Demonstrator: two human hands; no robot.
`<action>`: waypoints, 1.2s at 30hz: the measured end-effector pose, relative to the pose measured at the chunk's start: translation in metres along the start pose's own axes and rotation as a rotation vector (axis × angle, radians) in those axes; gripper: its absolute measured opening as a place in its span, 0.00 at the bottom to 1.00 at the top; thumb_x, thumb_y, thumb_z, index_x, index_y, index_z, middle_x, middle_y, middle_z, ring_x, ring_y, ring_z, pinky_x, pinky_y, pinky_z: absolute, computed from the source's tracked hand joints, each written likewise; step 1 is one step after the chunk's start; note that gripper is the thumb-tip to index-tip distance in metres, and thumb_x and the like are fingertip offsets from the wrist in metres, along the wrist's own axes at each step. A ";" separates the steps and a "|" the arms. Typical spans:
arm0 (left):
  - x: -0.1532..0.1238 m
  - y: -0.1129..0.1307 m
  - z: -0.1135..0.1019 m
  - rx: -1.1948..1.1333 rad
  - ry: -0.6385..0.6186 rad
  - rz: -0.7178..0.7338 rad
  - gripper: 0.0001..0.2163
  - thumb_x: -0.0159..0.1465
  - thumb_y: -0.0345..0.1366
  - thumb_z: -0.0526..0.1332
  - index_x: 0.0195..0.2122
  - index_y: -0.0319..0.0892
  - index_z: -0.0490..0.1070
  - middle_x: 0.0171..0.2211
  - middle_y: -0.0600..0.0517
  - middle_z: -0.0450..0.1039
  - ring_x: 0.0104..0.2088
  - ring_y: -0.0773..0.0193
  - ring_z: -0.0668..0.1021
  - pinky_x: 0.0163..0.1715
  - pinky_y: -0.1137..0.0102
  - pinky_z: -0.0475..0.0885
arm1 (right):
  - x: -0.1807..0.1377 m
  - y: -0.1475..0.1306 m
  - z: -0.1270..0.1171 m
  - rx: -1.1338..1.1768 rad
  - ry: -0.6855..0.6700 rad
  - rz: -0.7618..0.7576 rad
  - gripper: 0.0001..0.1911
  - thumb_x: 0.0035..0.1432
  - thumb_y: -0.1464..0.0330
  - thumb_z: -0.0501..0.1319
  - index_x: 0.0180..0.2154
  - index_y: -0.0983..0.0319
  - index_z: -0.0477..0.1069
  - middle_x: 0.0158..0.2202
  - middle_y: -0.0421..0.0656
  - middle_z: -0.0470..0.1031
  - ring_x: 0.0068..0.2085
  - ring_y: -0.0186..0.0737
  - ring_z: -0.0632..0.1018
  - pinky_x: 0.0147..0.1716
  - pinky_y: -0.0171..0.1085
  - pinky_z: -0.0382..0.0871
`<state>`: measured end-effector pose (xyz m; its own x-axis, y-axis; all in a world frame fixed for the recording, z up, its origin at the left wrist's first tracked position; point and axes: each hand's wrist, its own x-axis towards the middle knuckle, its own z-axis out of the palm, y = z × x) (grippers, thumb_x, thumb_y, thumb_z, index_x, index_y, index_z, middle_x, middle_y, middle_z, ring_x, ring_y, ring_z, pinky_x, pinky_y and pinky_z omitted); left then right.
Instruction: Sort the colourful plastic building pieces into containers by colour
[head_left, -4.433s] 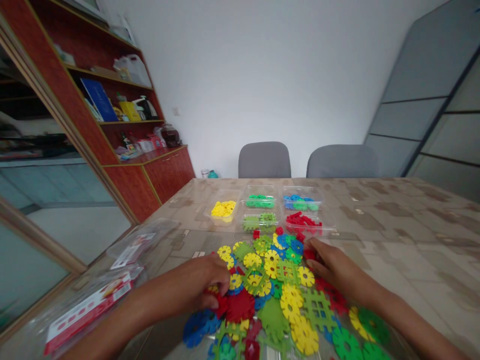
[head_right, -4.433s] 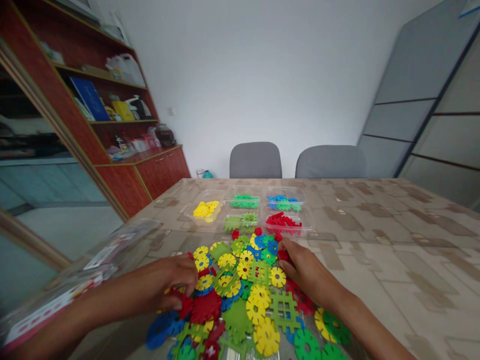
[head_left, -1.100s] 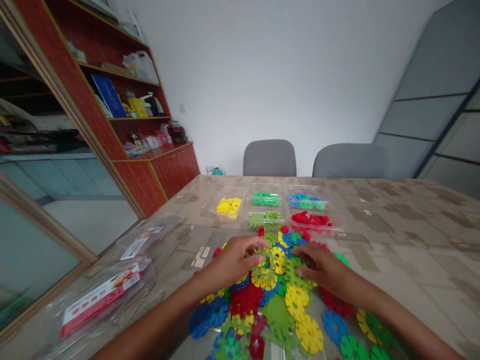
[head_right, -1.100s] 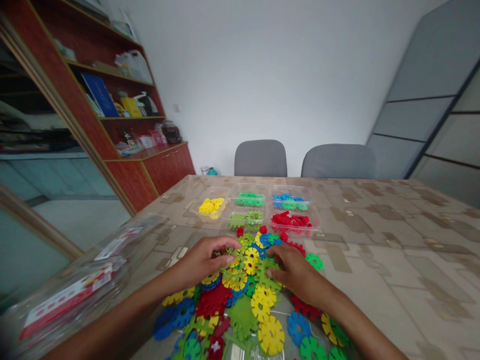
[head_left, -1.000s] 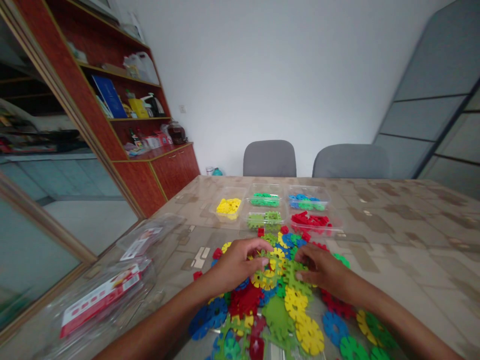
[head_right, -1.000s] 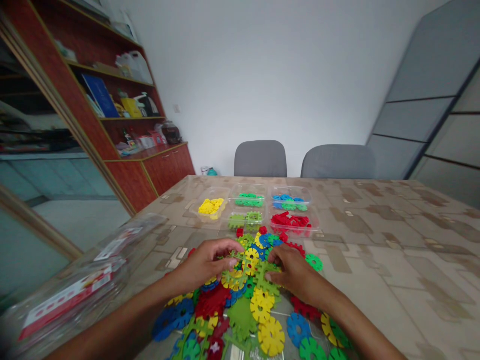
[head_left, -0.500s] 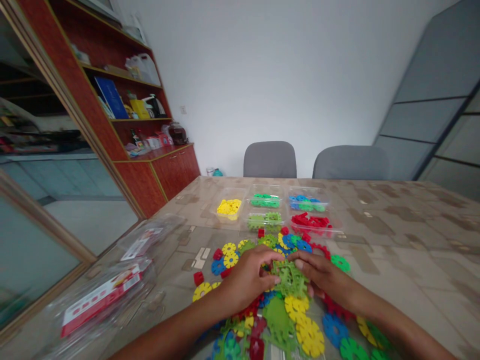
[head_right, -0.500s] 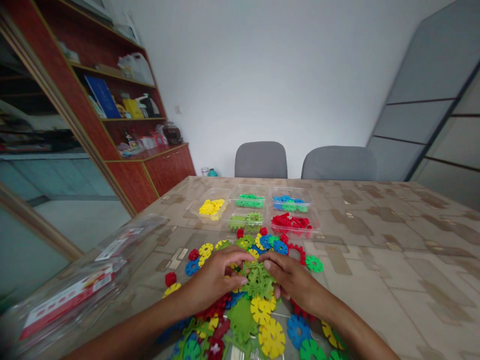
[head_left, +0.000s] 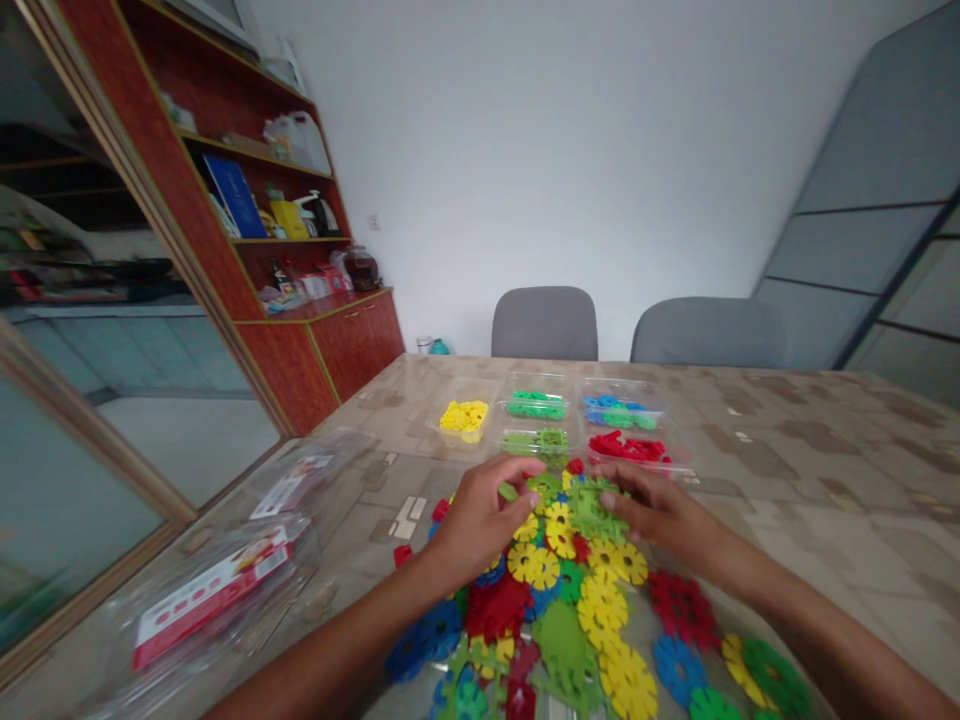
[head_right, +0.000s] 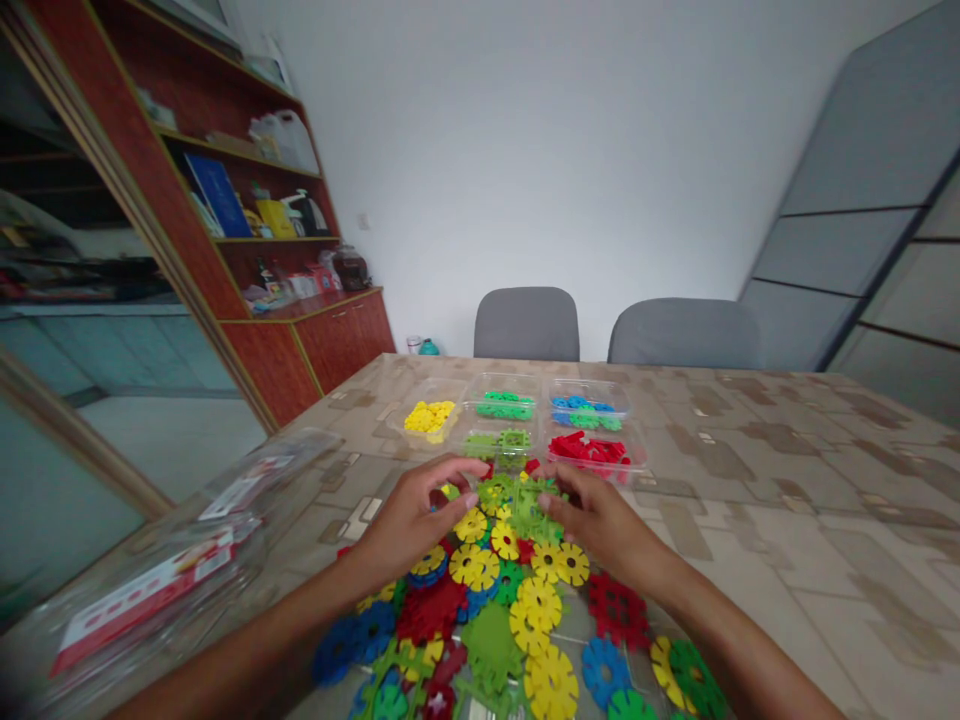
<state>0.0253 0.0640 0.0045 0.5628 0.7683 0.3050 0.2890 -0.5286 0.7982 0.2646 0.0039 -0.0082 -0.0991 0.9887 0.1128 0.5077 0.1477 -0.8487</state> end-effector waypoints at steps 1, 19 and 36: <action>0.002 0.000 -0.003 -0.013 0.031 -0.008 0.12 0.62 0.32 0.59 0.47 0.42 0.76 0.44 0.49 0.78 0.40 0.61 0.78 0.34 0.72 0.71 | 0.012 -0.002 -0.006 -0.029 0.026 -0.011 0.23 0.61 0.48 0.56 0.45 0.60 0.72 0.33 0.41 0.74 0.32 0.42 0.74 0.23 0.35 0.69; 0.021 -0.027 -0.042 0.112 0.126 -0.041 0.14 0.61 0.33 0.57 0.46 0.40 0.76 0.46 0.48 0.78 0.38 0.61 0.77 0.31 0.72 0.70 | 0.133 -0.020 0.001 -0.882 -0.022 0.055 0.14 0.68 0.63 0.62 0.53 0.61 0.71 0.54 0.47 0.73 0.48 0.45 0.78 0.47 0.49 0.75; -0.004 0.015 -0.038 0.314 -0.638 0.222 0.08 0.64 0.28 0.67 0.45 0.40 0.76 0.42 0.48 0.79 0.41 0.61 0.79 0.41 0.70 0.69 | -0.037 -0.021 -0.014 -0.472 -0.265 -0.193 0.12 0.68 0.64 0.54 0.38 0.57 0.76 0.29 0.40 0.79 0.28 0.40 0.76 0.26 0.34 0.67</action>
<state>-0.0023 0.0669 0.0354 0.9464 0.3229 0.0051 0.2697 -0.7989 0.5376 0.2693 -0.0354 0.0123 -0.4082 0.9111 0.0577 0.7801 0.3809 -0.4963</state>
